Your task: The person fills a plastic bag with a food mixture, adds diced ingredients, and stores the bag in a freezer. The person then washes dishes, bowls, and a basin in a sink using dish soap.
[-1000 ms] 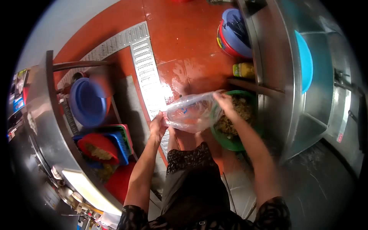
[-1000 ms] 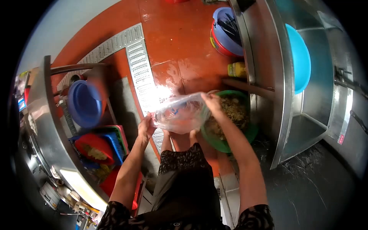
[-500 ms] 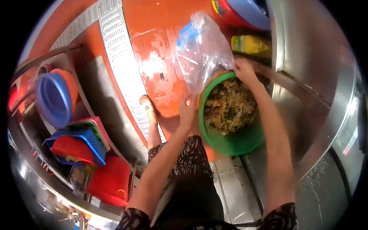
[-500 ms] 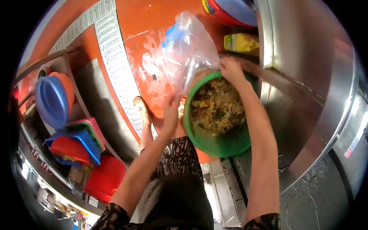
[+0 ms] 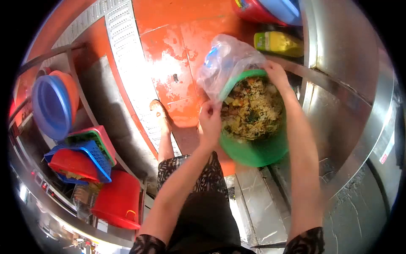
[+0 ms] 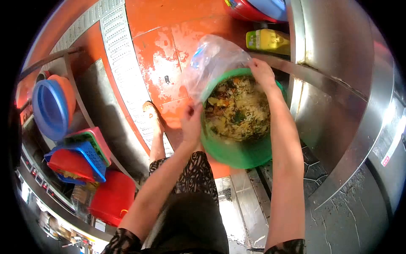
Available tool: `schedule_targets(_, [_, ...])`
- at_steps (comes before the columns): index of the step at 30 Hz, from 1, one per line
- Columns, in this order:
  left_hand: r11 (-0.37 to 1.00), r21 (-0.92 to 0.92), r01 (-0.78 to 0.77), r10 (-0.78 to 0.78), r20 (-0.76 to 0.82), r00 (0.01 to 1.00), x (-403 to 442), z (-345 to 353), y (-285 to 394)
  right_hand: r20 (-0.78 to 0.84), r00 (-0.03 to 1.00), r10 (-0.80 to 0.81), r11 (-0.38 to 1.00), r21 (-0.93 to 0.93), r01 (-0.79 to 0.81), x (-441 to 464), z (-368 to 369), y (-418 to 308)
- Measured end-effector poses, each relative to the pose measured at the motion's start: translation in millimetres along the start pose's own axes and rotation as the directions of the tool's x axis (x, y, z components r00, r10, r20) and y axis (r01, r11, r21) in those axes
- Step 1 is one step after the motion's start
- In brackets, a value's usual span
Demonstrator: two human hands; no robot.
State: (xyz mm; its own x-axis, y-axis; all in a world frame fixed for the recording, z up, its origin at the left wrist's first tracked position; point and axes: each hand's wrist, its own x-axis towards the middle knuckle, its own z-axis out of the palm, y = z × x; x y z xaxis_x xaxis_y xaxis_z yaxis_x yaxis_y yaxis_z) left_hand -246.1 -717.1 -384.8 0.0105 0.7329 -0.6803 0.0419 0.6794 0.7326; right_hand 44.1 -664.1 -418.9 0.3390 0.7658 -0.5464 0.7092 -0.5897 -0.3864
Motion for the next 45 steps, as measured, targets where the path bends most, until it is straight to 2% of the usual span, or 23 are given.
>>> schedule_targets(1, [1.0,0.002,0.0,0.0,-0.005,1.0,11,-5,7,0.041,0.998,0.044,0.992,0.117,-0.049,-4,0,-2])
schedule_targets(3, [0.96,-0.171,-0.221,0.239,0.095,0.966,40,-10,23,0.027,0.99,0.137,0.971,0.197,-0.139,-21,6,-5])
schedule_targets(6, [0.995,0.087,-0.042,0.016,0.283,0.959,82,-18,62,0.001,0.971,0.238,0.892,0.394,-0.219,-54,21,15])
schedule_targets(8, [0.993,0.118,0.006,-0.047,0.349,0.936,96,-21,81,0.081,0.885,0.459,0.803,0.389,-0.452,-79,23,-4])
schedule_targets(9, [0.986,0.156,0.053,-0.113,0.409,0.905,103,-23,86,0.082,0.887,0.454,0.803,0.393,-0.447,-86,28,4])
schedule_targets(11, [0.975,0.197,-0.107,0.023,0.386,0.922,118,-33,70,-0.188,0.97,0.154,0.933,0.352,-0.08,-97,45,33])
schedule_targets(12, [0.937,0.234,-0.26,0.16,0.377,0.912,122,-39,65,-0.187,0.97,0.158,0.929,0.361,-0.082,-99,48,29])
schedule_targets(13, [0.798,0.346,-0.494,0.368,0.37,0.853,110,-44,90,-0.286,0.939,0.19,0.821,0.571,0.008,-100,47,20])
schedule_targets(15, [0.887,0.232,-0.399,0.291,0.39,0.874,106,-55,90,-0.306,0.88,0.363,0.518,0.851,0.082,-105,43,-4])
schedule_targets(16, [0.951,0.12,-0.284,0.213,0.41,0.887,105,-57,89,-0.309,0.878,0.366,0.514,0.853,0.086,-103,42,-1])
schedule_targets(19, [0.989,-0.064,-0.137,0.151,0.392,0.908,101,-60,78,-0.327,0.899,0.292,0.504,0.851,0.146,-103,38,6])
schedule_targets(21, [0.979,-0.197,-0.055,0.127,0.378,0.917,106,-66,70,-0.303,0.932,0.2,0.756,0.653,0.05,-107,36,10])
schedule_targets(22, [0.979,-0.196,-0.057,0.129,0.379,0.916,106,-71,69,-0.305,0.931,0.2,0.755,0.654,0.052,-109,35,12])
schedule_targets(24, [0.985,-0.044,-0.169,0.17,0.467,0.868,101,-79,65,-0.321,0.942,0.101,0.844,0.529,0.089,-113,38,16])
schedule_targets(25, [0.905,0.112,-0.41,0.308,0.492,0.814,97,-79,62,-0.306,0.941,0.144,0.827,0.559,0.055,-113,41,20])
schedule_targets(26, [0.904,0.117,-0.411,0.307,0.491,0.815,92,-84,60,-0.304,0.942,0.144,0.824,0.563,0.056,-114,42,23])
schedule_targets(28, [0.834,0.277,-0.476,0.292,0.51,0.809,79,-89,70,-0.438,0.892,-0.108,0.954,0.207,0.217,-116,44,28])
schedule_targets(30, [0.701,0.38,-0.603,0.352,0.551,0.756,82,-96,78,-0.432,0.895,-0.111,0.926,0.282,0.251,-116,50,31])
schedule_targets(32, [0.336,0.455,-0.825,0.463,0.683,0.565,93,-106,79,-0.422,0.899,-0.119,0.89,0.357,0.285,-117,55,33])
schedule_targets(35, [0.419,0.478,-0.772,0.45,0.629,0.634,82,-108,77,-0.297,0.955,0.002,0.907,0.404,0.124,-124,52,30])
schedule_targets(39, [0.512,0.603,-0.612,0.358,0.497,0.79,61,-105,73,-0.246,0.969,-0.012,0.99,0.13,0.046,-127,45,23])
schedule_targets(42, [0.347,0.64,-0.685,0.503,0.49,0.712,67,-93,78,-0.235,0.971,-0.036,0.999,0.012,0.04,-124,44,23])
schedule_targets(45, [0.595,0.544,-0.592,0.479,0.352,0.804,61,-97,65,-0.208,0.978,-0.013,1.0,-0.007,0.012,-121,43,22])
